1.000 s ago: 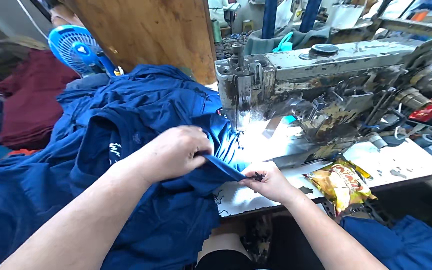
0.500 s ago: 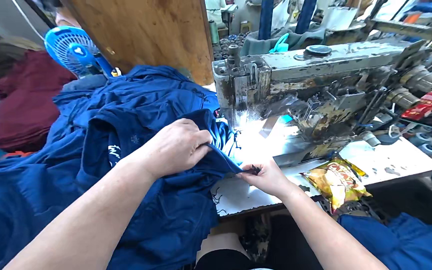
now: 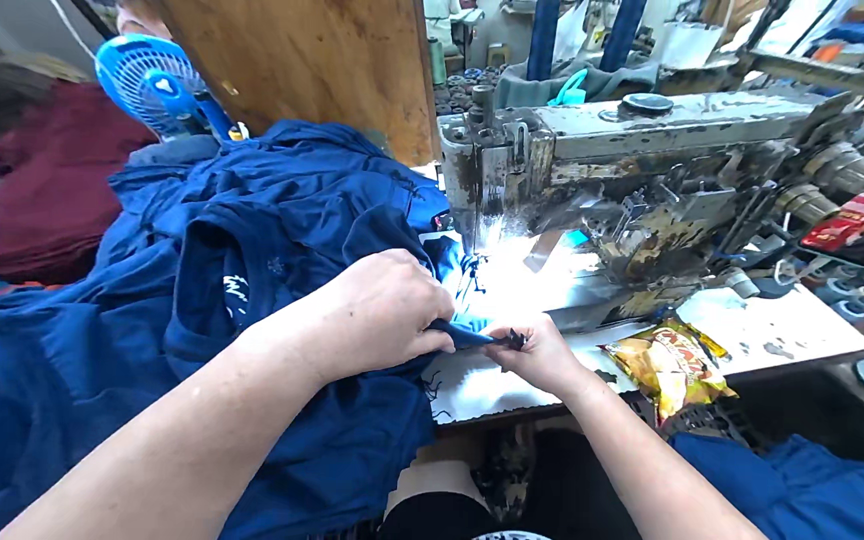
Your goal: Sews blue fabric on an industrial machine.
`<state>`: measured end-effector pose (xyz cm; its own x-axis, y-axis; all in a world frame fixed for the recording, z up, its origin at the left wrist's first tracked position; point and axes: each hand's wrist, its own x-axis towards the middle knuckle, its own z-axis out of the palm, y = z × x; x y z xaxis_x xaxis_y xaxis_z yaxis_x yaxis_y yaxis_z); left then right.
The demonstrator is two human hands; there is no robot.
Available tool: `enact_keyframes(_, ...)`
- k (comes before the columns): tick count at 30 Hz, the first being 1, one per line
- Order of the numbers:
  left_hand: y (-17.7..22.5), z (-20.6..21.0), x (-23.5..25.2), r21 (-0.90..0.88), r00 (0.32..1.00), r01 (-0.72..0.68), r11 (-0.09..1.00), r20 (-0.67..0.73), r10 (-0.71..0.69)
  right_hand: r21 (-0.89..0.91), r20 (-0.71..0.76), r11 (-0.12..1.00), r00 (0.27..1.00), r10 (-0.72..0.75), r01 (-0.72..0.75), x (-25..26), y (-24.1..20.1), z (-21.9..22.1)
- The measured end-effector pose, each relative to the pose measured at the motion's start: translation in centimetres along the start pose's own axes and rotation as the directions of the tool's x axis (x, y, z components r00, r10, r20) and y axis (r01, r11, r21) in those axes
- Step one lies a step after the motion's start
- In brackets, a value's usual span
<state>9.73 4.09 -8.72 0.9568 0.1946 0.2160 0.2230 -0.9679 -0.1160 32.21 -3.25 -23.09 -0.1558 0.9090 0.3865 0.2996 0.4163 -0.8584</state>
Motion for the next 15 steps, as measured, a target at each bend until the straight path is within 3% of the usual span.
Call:
enact_keyframes(10,2.0,0.4,0.3,0.055,0.997,-0.041,0.998,-0.064,0.045,-0.020,-0.042,0.993,0.993,-0.113,0.112,-1.1,0.5,0.4)
enact_keyframes(15,5.3,1.5,0.4,0.038,0.993,0.020,0.999,-0.115,-0.015,-0.014,-0.070,0.980,0.978,-0.198,0.197,-1.8,0.6,0.6)
